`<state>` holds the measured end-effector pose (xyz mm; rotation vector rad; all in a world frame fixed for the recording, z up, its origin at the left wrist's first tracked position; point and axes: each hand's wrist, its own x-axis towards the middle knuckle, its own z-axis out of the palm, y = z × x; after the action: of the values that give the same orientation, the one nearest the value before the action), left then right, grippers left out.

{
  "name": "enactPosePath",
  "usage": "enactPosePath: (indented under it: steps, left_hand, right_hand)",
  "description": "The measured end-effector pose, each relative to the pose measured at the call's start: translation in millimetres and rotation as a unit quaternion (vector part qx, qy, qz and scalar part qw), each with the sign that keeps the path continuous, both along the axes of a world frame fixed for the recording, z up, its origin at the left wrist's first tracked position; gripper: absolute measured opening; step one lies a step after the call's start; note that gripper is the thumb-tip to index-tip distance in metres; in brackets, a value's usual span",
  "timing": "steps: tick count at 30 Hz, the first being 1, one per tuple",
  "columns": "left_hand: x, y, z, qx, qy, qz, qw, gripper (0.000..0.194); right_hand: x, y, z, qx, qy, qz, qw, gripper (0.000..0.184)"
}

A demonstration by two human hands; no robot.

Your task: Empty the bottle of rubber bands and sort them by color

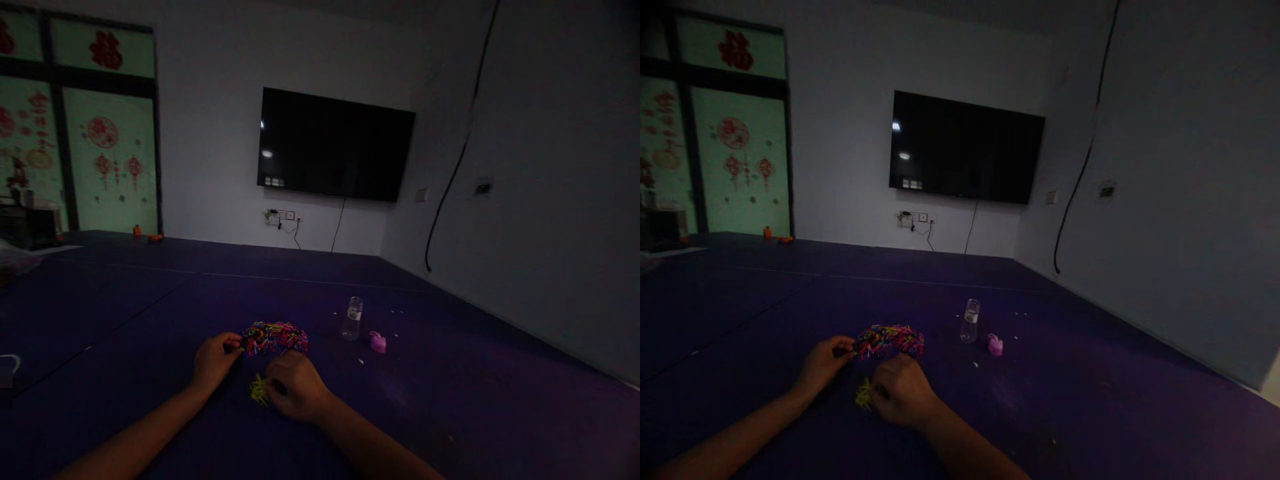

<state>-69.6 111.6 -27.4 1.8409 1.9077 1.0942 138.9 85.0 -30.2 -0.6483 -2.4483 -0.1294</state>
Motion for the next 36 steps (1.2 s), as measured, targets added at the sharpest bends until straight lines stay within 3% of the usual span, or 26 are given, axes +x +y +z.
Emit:
enactPosePath:
  steps: [6,11,19,25,29,32,34,36]
  left_hand:
    - [6.4,-7.8,10.6,-0.002,0.079,0.0,0.997,0.024]
    - [9.5,-10.8,8.3,0.037,0.16,-0.013,0.986,0.027]
    - [5.4,-1.1,-6.1,0.116,0.087,-0.055,0.988,0.031]
    - [14.4,-5.2,-9.3,0.201,0.007,-0.183,0.962,0.03]
    - [19.9,-11.1,-11.8,0.238,0.021,-0.255,0.937,0.03]
    - [21.0,-15.8,-12.8,0.256,0.044,-0.285,0.923,0.03]
    - [21.4,-19.7,-12.0,0.278,0.067,-0.297,0.911,0.03]
    - [22.0,-24.5,-9.9,0.295,0.092,-0.314,0.898,0.03]
  right_hand:
    - [-0.7,-0.2,-0.3,-0.012,0.001,-0.009,1.0,0.007]
    - [-0.7,-1.0,2.4,-0.023,0.009,-0.022,0.999,0.015]
    - [1.1,-0.1,3.5,-0.058,0.02,-0.051,0.997,0.031]
    - [0.4,1.0,3.0,-0.06,0.002,-0.067,0.996,0.037]
    - [0.3,0.0,5.2,-0.054,-0.013,-0.047,0.997,0.038]
    - [0.9,-1.7,7.8,-0.054,-0.003,-0.043,0.998,0.028]
    - [1.8,-1.4,9.3,-0.067,0.006,-0.073,0.995,0.021]
    - [3.4,1.1,10.4,-0.088,0.03,-0.144,0.985,0.019]
